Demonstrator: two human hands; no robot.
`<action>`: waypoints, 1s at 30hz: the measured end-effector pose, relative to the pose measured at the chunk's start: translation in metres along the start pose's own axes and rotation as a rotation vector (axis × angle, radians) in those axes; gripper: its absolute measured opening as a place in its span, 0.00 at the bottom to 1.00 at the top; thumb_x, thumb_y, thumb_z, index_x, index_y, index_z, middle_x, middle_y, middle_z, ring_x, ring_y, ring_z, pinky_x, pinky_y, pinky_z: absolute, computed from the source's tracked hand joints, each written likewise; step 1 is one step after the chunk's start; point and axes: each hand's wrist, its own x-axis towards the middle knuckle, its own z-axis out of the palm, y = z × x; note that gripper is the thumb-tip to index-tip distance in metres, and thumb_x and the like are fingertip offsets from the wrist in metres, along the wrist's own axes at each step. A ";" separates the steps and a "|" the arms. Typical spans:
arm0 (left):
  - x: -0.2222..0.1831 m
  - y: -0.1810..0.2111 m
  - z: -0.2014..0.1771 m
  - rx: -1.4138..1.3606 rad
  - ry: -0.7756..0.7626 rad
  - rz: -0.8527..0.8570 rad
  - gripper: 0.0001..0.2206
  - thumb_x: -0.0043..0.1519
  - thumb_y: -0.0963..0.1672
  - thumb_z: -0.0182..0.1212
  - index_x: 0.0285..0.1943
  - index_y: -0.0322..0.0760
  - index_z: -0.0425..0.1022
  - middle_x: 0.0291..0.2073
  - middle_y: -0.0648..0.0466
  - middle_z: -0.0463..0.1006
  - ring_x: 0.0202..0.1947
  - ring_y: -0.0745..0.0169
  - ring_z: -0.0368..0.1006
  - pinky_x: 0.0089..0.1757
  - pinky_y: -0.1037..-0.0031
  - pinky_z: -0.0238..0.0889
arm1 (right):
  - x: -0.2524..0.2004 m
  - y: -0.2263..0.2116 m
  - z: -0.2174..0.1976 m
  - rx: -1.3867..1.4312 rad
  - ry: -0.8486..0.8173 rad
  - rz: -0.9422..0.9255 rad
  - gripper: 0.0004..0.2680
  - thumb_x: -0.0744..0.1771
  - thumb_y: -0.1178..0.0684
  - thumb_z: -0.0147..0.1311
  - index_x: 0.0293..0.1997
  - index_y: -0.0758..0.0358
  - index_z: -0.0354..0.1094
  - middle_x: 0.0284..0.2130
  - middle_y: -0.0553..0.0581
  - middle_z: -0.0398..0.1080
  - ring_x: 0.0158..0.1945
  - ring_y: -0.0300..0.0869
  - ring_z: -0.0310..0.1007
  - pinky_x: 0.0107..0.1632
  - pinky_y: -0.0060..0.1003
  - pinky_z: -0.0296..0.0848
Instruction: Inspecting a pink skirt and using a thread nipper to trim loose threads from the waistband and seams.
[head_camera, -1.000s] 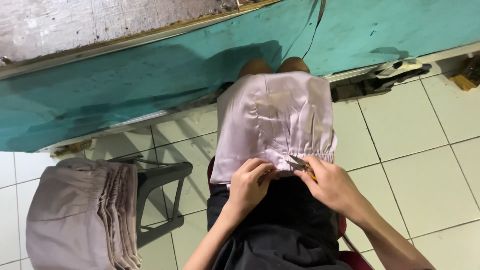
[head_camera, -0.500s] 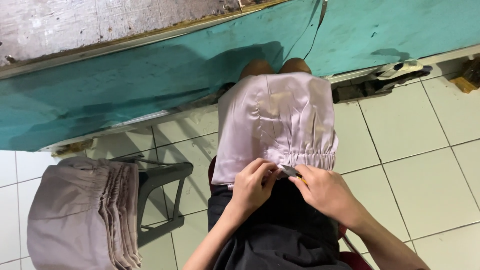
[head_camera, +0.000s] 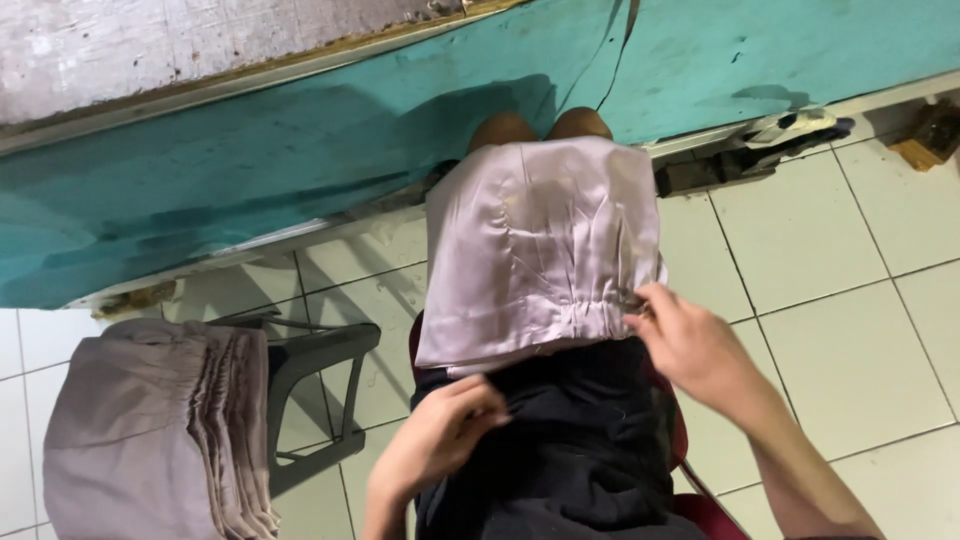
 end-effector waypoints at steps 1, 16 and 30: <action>-0.009 -0.002 -0.006 -0.001 -0.001 0.002 0.04 0.66 0.41 0.61 0.38 0.36 0.74 0.35 0.54 0.76 0.35 0.58 0.74 0.40 0.72 0.66 | 0.000 0.004 -0.006 -0.001 0.001 0.002 0.07 0.72 0.50 0.46 0.52 0.59 0.62 0.25 0.49 0.69 0.17 0.33 0.59 0.17 0.24 0.59; 0.013 -0.076 -0.008 0.322 0.691 0.181 0.03 0.57 0.40 0.72 0.36 0.41 0.82 0.39 0.56 0.79 0.42 0.58 0.74 0.40 0.73 0.72 | 0.022 0.057 0.017 0.037 0.187 -0.478 0.13 0.63 0.50 0.65 0.52 0.51 0.70 0.32 0.47 0.78 0.28 0.39 0.74 0.35 0.33 0.72; 0.058 -0.084 -0.016 0.298 0.813 0.068 0.02 0.71 0.40 0.55 0.47 0.35 0.71 0.31 0.44 0.78 0.34 0.41 0.79 0.38 0.58 0.73 | 0.048 0.056 0.038 0.024 0.720 -0.375 0.05 0.66 0.46 0.62 0.44 0.40 0.75 0.38 0.37 0.65 0.33 0.36 0.79 0.39 0.29 0.78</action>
